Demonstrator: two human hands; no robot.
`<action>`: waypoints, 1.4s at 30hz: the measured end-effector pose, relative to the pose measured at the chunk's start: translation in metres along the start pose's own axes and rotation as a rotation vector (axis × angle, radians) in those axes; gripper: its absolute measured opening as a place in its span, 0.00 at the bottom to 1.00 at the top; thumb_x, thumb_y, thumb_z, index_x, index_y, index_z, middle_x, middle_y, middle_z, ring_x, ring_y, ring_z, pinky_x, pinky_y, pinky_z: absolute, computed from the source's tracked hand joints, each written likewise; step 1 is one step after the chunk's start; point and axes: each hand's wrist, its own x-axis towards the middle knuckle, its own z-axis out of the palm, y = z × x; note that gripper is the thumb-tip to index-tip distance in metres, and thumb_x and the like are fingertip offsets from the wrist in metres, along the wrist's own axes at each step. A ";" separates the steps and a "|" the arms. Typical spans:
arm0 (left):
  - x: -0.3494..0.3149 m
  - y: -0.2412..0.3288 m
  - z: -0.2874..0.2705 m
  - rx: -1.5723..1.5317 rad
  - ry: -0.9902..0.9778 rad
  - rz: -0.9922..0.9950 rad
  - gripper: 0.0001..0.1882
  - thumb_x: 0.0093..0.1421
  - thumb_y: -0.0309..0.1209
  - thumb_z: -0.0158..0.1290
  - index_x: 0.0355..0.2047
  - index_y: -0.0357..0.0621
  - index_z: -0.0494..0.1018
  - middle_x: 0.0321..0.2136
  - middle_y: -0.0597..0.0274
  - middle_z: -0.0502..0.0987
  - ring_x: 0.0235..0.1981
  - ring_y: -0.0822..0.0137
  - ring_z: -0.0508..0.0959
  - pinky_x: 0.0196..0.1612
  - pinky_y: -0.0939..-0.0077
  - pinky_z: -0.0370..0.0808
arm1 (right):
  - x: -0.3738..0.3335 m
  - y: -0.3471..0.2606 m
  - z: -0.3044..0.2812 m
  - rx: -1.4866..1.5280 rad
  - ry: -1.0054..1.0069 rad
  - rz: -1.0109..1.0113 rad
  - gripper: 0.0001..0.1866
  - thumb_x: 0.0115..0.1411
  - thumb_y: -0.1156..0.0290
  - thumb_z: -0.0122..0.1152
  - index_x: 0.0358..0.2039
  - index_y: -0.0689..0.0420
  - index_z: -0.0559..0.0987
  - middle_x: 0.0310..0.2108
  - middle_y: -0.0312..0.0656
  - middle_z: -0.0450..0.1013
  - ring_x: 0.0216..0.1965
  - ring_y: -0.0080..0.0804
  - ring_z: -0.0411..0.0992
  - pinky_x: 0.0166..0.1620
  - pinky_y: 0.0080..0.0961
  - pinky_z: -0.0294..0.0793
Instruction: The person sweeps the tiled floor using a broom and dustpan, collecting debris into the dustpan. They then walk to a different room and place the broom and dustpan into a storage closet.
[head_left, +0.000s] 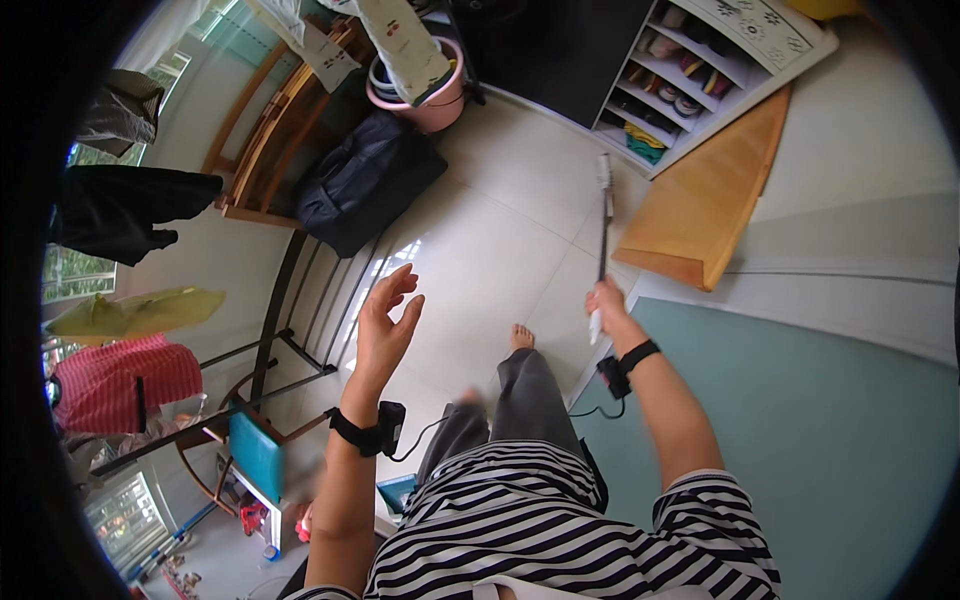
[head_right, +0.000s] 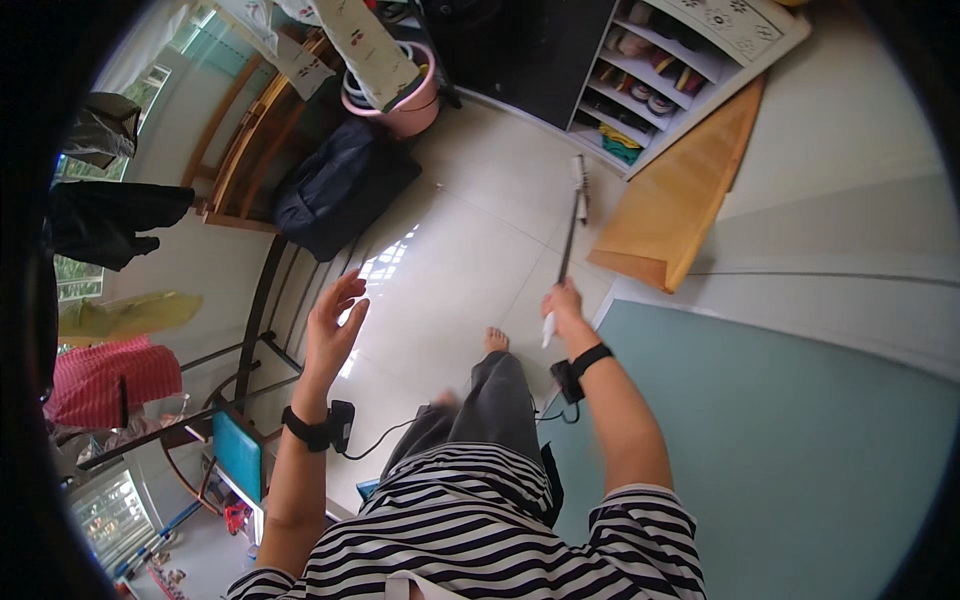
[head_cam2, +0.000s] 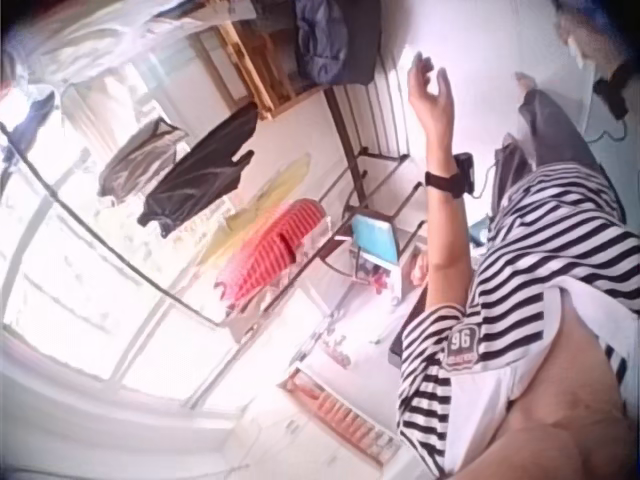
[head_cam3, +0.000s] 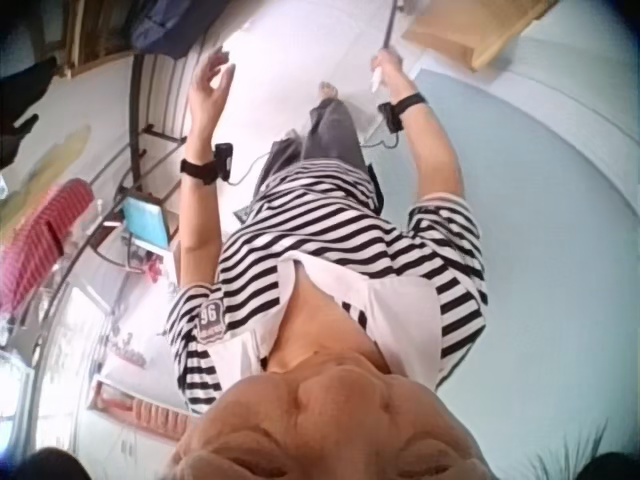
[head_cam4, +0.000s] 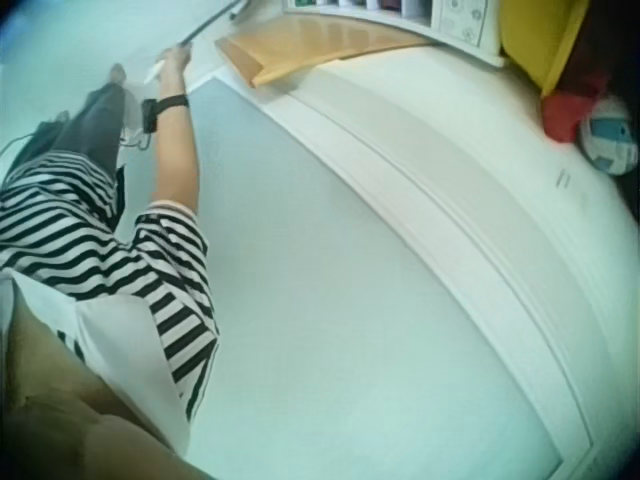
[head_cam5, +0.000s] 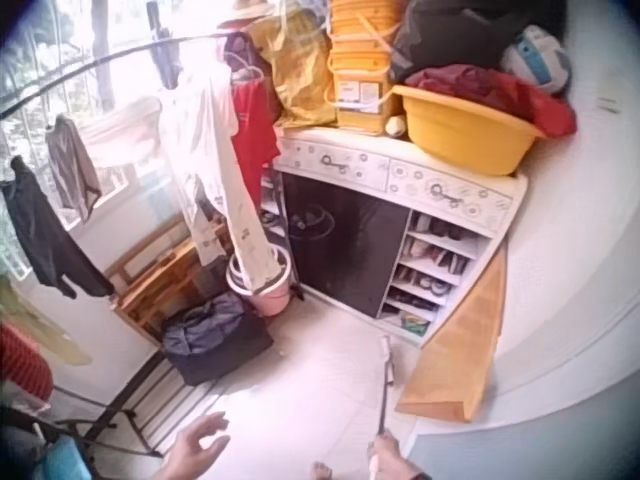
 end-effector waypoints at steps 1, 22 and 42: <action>0.002 -0.002 -0.001 0.005 0.011 -0.027 0.23 0.57 0.25 0.56 0.54 0.43 0.69 0.43 0.56 0.77 0.46 0.65 0.77 0.52 0.69 0.73 | 0.016 -0.017 0.001 0.035 0.005 0.044 0.10 0.61 0.73 0.44 0.40 0.40 0.61 0.20 0.38 0.60 0.13 0.23 0.56 0.13 0.20 0.58; -0.035 -0.051 -0.075 -0.229 0.350 -0.080 0.22 0.58 0.26 0.56 0.54 0.41 0.69 0.42 0.56 0.77 0.44 0.66 0.78 0.50 0.72 0.74 | -0.068 0.080 0.060 -0.713 -0.343 0.592 0.38 0.63 0.74 0.43 0.69 0.39 0.40 0.21 0.40 0.62 0.15 0.22 0.56 0.15 0.18 0.60; 0.044 -0.071 -0.085 -0.170 0.416 -0.230 0.16 0.58 0.26 0.55 0.48 0.41 0.73 0.40 0.58 0.78 0.43 0.66 0.78 0.47 0.74 0.73 | 0.111 -0.060 0.151 -0.560 0.057 -0.073 0.14 0.59 0.78 0.43 0.47 0.57 0.62 0.20 0.44 0.62 0.13 0.32 0.61 0.13 0.31 0.60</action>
